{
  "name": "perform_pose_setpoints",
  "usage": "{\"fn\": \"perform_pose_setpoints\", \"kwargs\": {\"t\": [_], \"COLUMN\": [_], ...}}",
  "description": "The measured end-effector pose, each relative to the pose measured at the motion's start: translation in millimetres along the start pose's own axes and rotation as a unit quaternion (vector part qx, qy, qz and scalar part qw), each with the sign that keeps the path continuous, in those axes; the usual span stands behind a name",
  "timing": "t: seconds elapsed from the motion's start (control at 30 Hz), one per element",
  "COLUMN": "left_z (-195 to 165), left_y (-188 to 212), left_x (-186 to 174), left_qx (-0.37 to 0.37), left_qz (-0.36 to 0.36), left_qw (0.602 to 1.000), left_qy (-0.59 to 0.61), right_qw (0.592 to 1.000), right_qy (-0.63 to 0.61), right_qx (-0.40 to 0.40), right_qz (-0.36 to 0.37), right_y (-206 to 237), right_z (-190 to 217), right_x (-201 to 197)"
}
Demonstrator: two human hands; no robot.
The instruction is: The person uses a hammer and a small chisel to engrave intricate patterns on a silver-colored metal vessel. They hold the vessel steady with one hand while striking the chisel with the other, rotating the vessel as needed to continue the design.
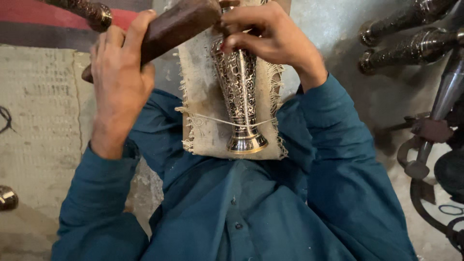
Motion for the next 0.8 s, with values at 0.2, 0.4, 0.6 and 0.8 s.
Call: {"fn": "perform_pose_setpoints", "kwargs": {"t": [0.2,0.4,0.6,0.8], "left_z": [31,4,1,2], "left_y": [25,63,70,68], "left_x": [30,65,84,86], "left_qx": [-0.133,-0.145,-0.142,-0.174], "left_qz": [0.001,-0.089,-0.100,-0.053], "left_qw": [0.947,0.805,0.782,0.774], "left_qy": [0.291,0.568,0.599,0.606], "right_qw": [0.972,0.988,0.999,0.996], "right_qy": [-0.180,-0.123,0.000,0.083], "right_qx": [0.056,0.029,0.040,-0.016], "right_qz": [-0.138,-0.087,-0.001,-0.016], "right_y": [19,31,23,12], "right_z": [-25,-3,11,22], "right_x": [-26,-17,2,8]}}
Point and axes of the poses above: each hand's wrist, its own y-axis away from the middle knuckle, its own x-axis out of the palm, z = x × y, the point moved 10 cm from there along -y, towards the middle knuckle, and after that the axes turned 3 degrees about -y, right-handed, at the moved point
